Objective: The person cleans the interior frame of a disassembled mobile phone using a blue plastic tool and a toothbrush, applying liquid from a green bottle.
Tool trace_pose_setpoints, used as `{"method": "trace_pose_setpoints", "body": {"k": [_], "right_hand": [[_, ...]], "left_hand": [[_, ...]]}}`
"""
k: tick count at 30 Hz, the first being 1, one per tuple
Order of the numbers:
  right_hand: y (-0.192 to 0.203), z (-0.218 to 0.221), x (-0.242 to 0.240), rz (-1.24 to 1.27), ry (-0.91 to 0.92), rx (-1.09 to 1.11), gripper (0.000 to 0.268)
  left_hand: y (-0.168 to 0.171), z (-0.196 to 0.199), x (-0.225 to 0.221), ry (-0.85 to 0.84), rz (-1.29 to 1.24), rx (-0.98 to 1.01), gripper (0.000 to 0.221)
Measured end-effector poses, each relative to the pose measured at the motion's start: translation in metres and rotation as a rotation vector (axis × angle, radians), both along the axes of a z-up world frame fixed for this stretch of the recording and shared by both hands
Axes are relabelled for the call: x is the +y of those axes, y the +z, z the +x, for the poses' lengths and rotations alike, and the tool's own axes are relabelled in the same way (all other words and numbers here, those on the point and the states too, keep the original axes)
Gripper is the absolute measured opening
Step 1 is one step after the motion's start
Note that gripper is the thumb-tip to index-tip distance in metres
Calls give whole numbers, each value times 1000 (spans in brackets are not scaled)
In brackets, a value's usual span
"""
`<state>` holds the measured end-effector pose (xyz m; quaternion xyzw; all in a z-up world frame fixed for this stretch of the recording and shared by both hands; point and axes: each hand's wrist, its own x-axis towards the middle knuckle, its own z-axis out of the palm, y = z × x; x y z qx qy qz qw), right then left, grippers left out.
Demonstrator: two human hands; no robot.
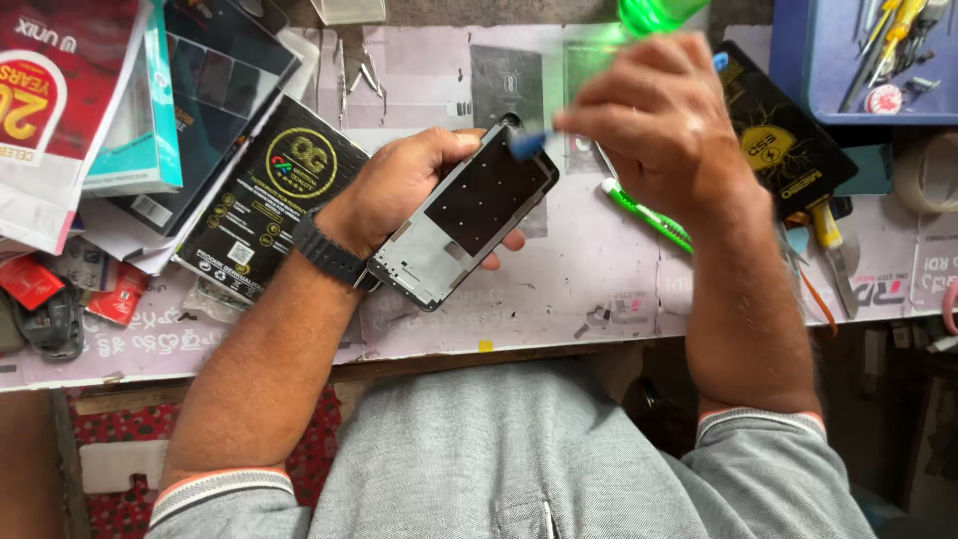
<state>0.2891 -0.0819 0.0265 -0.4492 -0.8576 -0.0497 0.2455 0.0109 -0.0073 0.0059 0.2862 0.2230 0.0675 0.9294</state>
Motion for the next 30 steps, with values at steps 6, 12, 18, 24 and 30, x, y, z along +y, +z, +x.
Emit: {"method": "trace_pose_setpoints", "body": {"k": [6,12,18,24,30], "right_hand": [[7,-1,-4,-22,-9,98,7],[-1,10,-7,-93,-11,122,7],[5,0,-6,-49,-25,140,8],[11,-16,-1,68,-44,113,3],[-5,-41,-5,73,45,-38,26]], "left_hand": [[-5,1,-1,30,-116,-104,54],[-6,1,3,-7,-133,-82,50],[-4,2,0,-1,-88,-74,53],[2,6,-4,-13,-86,-32,54],[0,8,-2,-3,-29,-41,64]]}}
